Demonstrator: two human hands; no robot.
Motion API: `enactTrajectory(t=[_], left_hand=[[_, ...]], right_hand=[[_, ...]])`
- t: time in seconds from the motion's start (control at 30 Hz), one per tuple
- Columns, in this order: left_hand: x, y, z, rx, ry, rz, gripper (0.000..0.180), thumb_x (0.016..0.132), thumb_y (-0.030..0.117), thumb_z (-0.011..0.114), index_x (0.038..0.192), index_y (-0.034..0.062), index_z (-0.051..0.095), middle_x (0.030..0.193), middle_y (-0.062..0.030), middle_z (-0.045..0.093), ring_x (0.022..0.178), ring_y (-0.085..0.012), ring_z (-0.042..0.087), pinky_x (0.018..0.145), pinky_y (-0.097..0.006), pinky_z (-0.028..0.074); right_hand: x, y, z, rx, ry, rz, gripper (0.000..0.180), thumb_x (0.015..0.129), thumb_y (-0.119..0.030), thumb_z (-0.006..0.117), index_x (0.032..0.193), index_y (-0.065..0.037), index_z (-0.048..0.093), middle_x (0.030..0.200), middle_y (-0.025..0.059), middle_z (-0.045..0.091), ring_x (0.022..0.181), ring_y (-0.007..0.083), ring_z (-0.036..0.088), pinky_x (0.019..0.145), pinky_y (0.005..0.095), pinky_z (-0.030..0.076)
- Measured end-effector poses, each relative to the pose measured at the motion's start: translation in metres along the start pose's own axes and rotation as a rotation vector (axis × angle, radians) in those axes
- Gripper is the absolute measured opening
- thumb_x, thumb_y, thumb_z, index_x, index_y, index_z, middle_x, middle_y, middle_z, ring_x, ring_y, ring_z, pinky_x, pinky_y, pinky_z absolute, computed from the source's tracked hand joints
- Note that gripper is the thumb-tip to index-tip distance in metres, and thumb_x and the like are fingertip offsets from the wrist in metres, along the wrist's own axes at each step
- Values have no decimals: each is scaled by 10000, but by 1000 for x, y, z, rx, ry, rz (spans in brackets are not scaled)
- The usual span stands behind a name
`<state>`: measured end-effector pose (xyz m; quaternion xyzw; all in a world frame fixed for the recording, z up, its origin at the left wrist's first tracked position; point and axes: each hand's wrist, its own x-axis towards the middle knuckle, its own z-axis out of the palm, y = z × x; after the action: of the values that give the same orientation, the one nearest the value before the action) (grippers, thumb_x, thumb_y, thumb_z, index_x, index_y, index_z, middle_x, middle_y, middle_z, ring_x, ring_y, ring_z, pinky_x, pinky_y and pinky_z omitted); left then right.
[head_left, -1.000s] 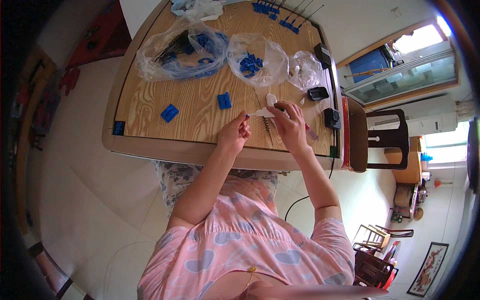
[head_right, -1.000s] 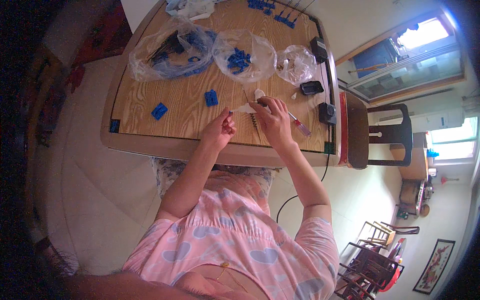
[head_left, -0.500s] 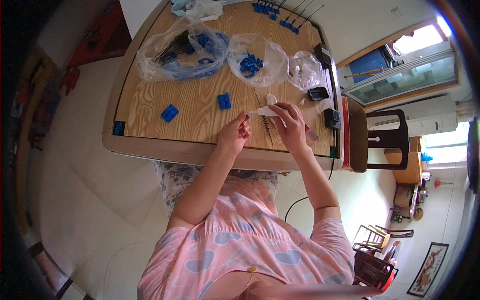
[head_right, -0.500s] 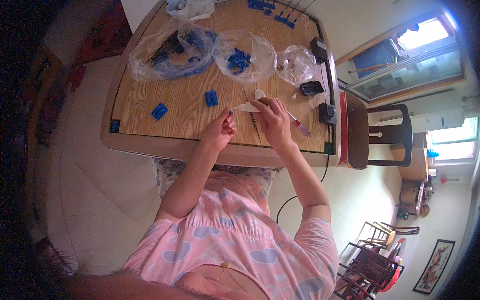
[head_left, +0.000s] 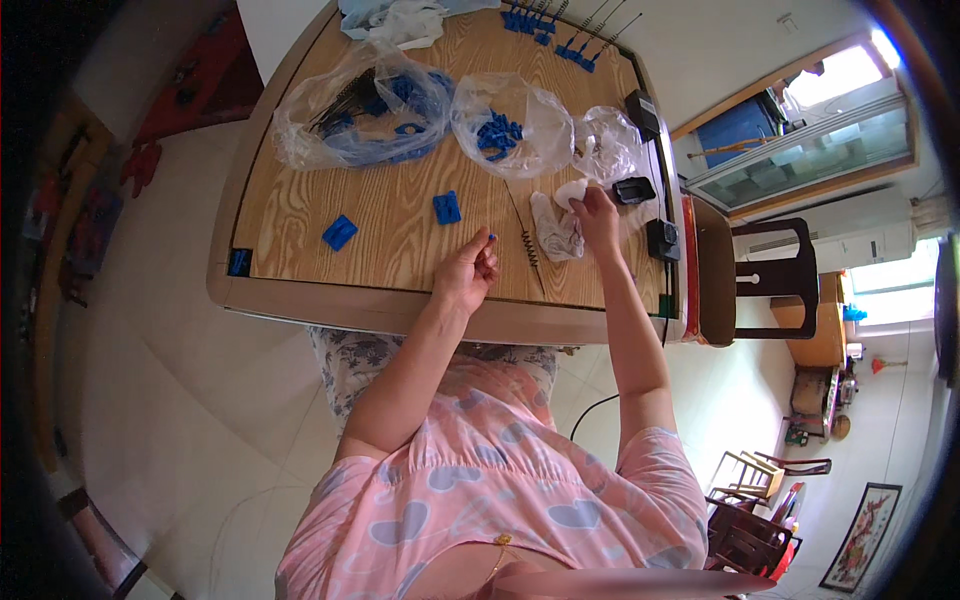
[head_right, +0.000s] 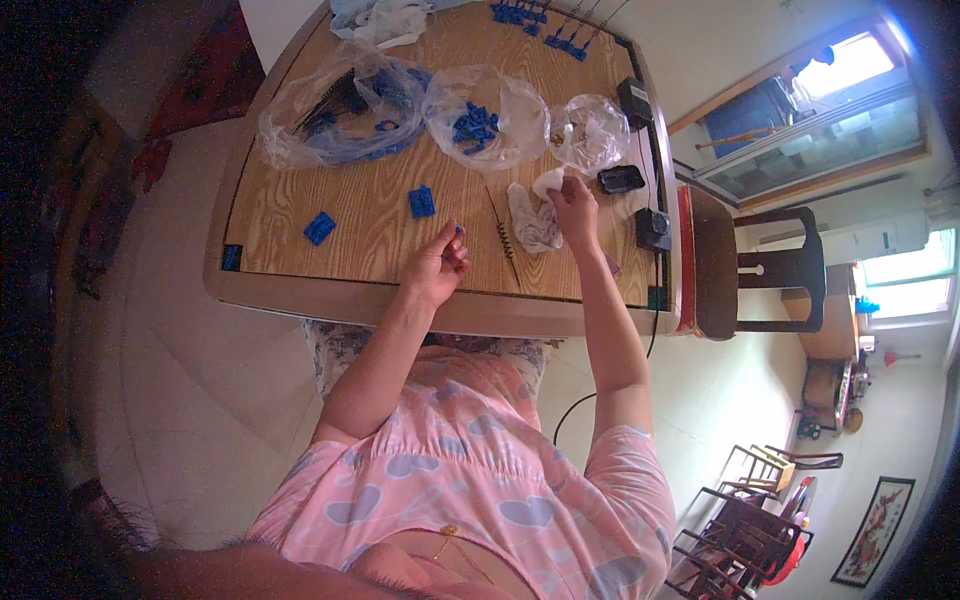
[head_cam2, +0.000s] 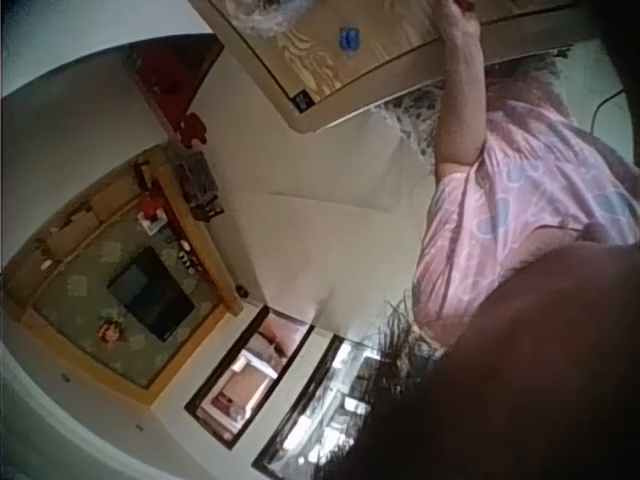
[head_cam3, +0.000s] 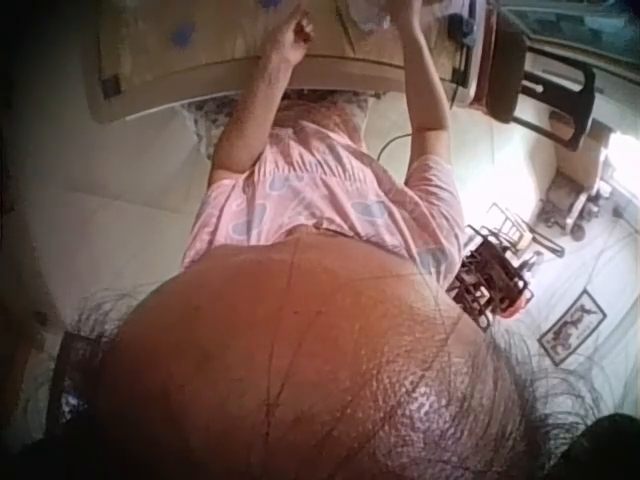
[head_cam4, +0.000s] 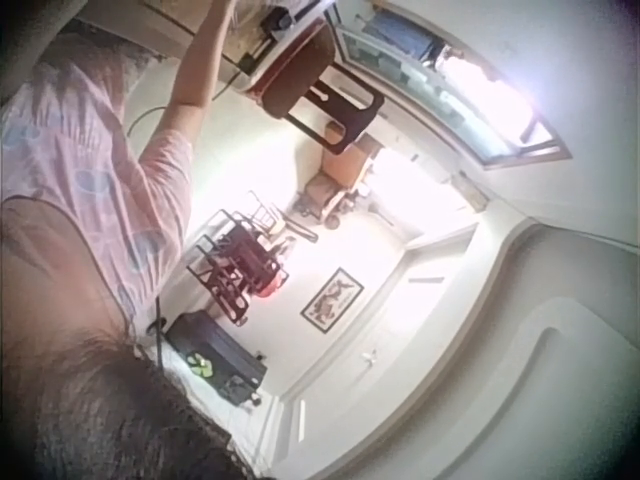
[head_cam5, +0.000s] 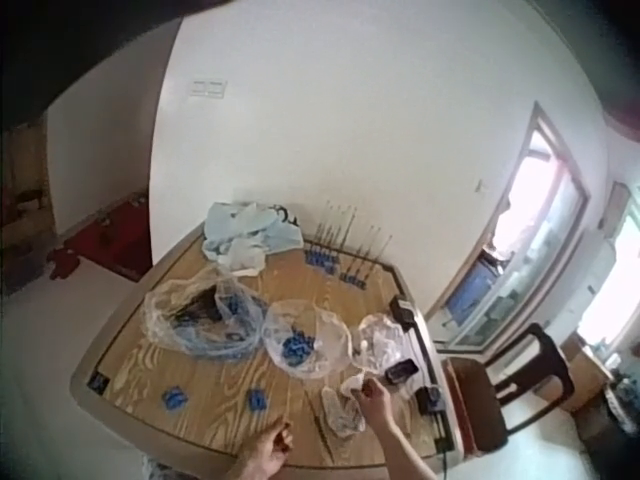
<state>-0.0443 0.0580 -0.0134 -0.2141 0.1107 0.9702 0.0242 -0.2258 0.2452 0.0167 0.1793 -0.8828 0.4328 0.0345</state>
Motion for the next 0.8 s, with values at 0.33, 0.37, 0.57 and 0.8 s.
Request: enactTrajectory(t=[0.33, 0.37, 0.57, 0.8], left_hand=[[-3, 5, 1, -11, -7, -7, 306, 803, 326, 758, 891, 64, 626, 650, 48, 506, 619, -82, 478, 589, -225, 389], [-1, 4, -1, -8, -9, -10, 306, 803, 326, 758, 891, 64, 626, 650, 48, 506, 619, -82, 478, 589, -225, 389], [-1, 3, 0, 6, -14, -11, 293, 808, 328, 748, 856, 85, 591, 663, 46, 469, 625, -100, 434, 606, -255, 382], [-2, 3, -6, -18, -15, -2, 289, 804, 317, 758, 863, 79, 604, 661, 48, 485, 629, -94, 453, 587, -246, 372]], right_hand=[[-48, -69, -5, -352, 141, -544, 342, 752, -26, 635, 1089, -86, 627, 965, 107, 597, 902, 266, 583, 784, 373, 477], [-46, -73, 1, -444, -10, -731, 365, 726, -29, 623, 1085, -99, 624, 980, 101, 584, 928, 280, 568, 794, 388, 469], [-16, -68, 23, -692, -482, -941, 294, 760, -129, 575, 1048, -105, 628, 1105, 100, 542, 1021, 274, 539, 834, 397, 462], [-32, -58, 2, -475, -477, -1011, 290, 782, -107, 575, 1070, -82, 602, 1140, 125, 543, 1017, 298, 570, 809, 402, 502]])
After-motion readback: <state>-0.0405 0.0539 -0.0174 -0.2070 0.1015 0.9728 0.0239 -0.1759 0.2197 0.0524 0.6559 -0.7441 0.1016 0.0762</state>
